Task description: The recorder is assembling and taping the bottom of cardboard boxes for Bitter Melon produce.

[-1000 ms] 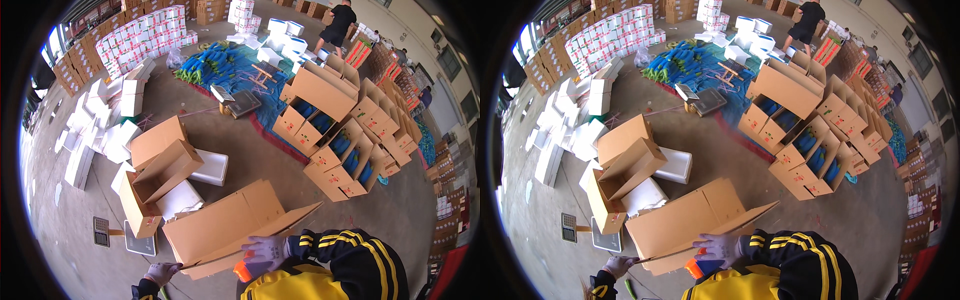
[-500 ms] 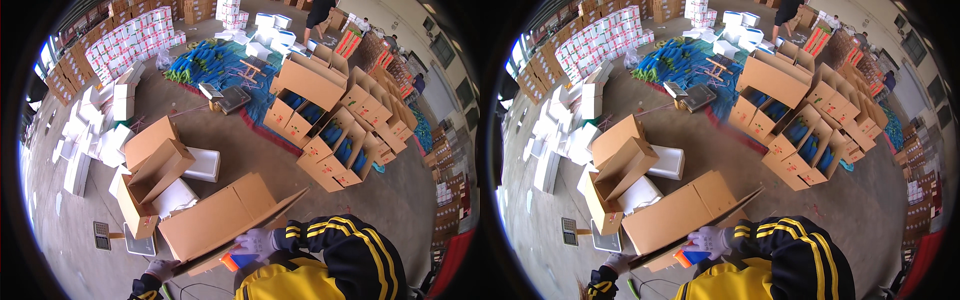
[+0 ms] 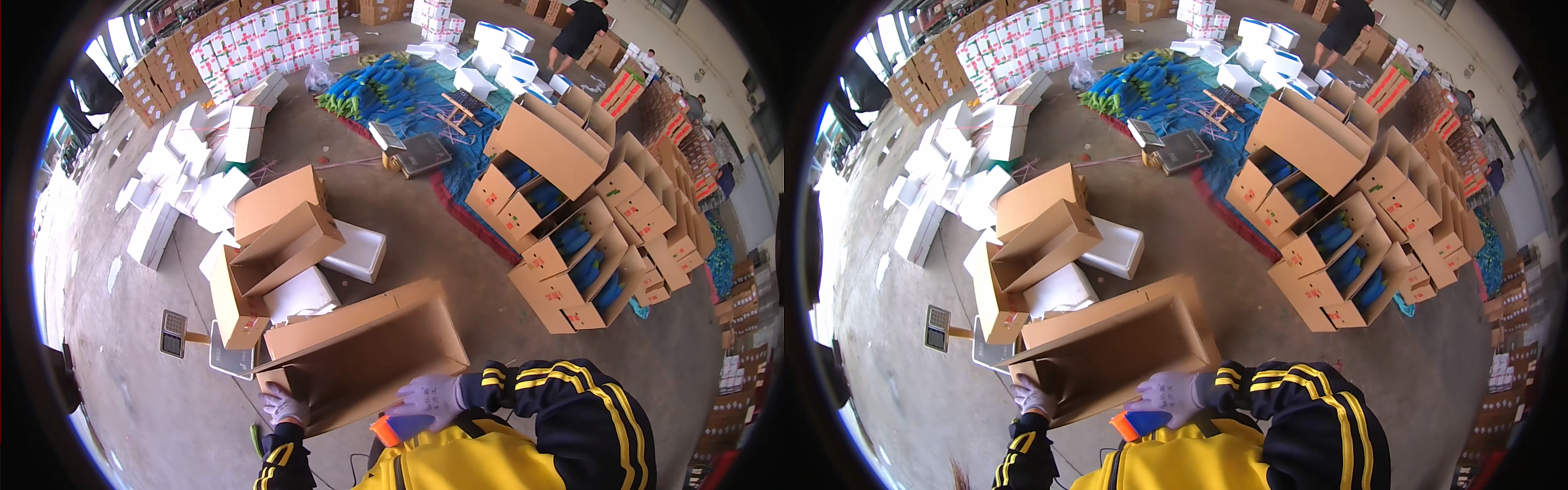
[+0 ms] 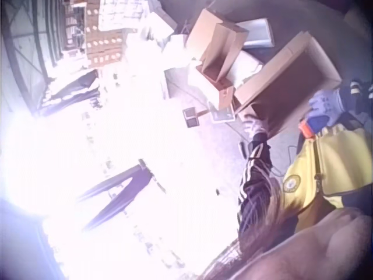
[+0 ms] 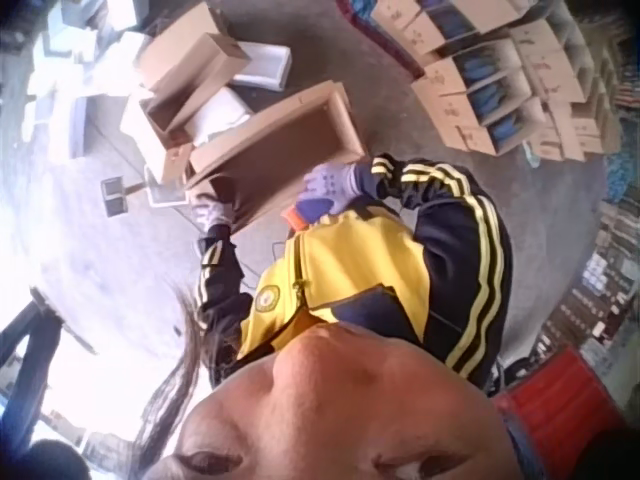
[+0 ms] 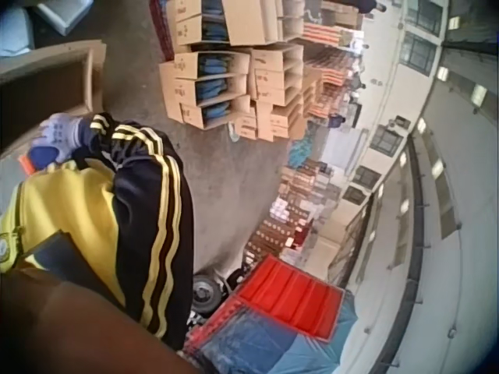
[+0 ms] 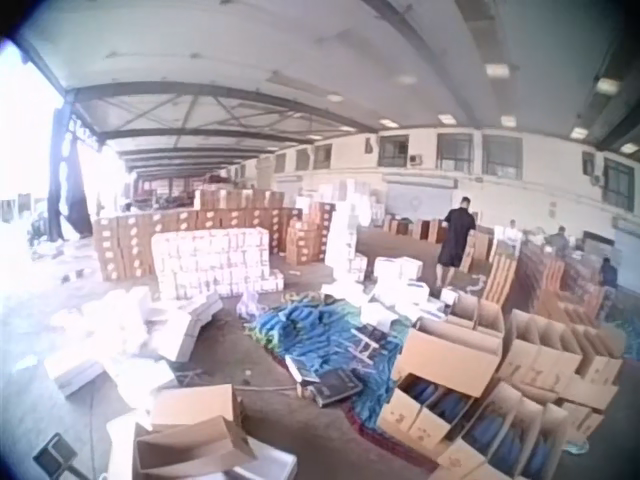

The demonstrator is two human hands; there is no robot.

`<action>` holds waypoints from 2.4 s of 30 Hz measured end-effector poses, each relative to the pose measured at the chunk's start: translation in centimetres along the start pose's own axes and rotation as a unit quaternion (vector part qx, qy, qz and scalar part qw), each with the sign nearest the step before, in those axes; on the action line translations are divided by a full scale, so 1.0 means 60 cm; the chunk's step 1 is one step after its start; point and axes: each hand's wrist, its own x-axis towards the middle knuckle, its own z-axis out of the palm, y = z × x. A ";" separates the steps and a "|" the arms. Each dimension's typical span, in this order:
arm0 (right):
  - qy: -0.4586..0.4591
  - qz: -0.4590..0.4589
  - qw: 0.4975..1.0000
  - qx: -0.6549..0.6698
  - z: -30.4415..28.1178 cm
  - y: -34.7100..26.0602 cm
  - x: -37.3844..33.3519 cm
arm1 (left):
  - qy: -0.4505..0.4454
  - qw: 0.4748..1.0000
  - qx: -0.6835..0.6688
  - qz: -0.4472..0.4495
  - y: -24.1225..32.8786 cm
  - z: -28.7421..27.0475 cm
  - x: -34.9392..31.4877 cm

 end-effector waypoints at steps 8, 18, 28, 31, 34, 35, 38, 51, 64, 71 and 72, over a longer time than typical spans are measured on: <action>0.349 0.153 0.891 0.245 -0.114 -0.009 -0.131 | -0.020 0.942 0.120 0.312 -0.117 -0.087 0.041; 0.155 0.169 0.971 0.070 -0.083 0.130 -0.059 | -0.048 0.944 0.195 0.261 -0.078 -0.070 0.049; 0.200 0.187 0.960 0.065 -0.039 0.184 -0.025 | -0.083 0.884 0.024 0.459 -0.126 -0.047 -0.077; 0.339 0.147 0.919 0.140 -0.087 0.103 -0.045 | -0.048 0.862 0.063 0.501 -0.096 -0.057 -0.012; 0.343 0.116 0.914 0.185 -0.099 0.030 -0.057 | -0.068 0.869 0.093 0.481 -0.048 -0.071 0.018; 0.322 0.109 0.916 0.212 -0.089 0.012 -0.056 | -0.063 0.866 0.093 0.487 -0.027 -0.058 0.026; 0.217 0.180 0.948 0.147 0.031 0.045 -0.046 | -0.035 0.877 0.056 0.475 0.025 -0.031 0.043; 0.189 0.160 0.962 0.117 0.032 0.066 -0.045 | 0.068 0.880 0.027 0.469 0.119 -0.169 -0.004; 0.176 0.024 0.976 0.123 0.050 0.086 -0.069 | 0.214 0.812 -0.002 0.543 0.079 0.021 -0.065; 0.236 0.162 0.934 0.216 -0.074 0.077 -0.098 | 0.227 0.801 -0.041 0.553 0.105 -0.026 -0.058; 0.316 0.183 0.896 0.254 -0.069 0.089 -0.123 | 0.230 0.793 -0.042 0.562 0.105 -0.015 -0.054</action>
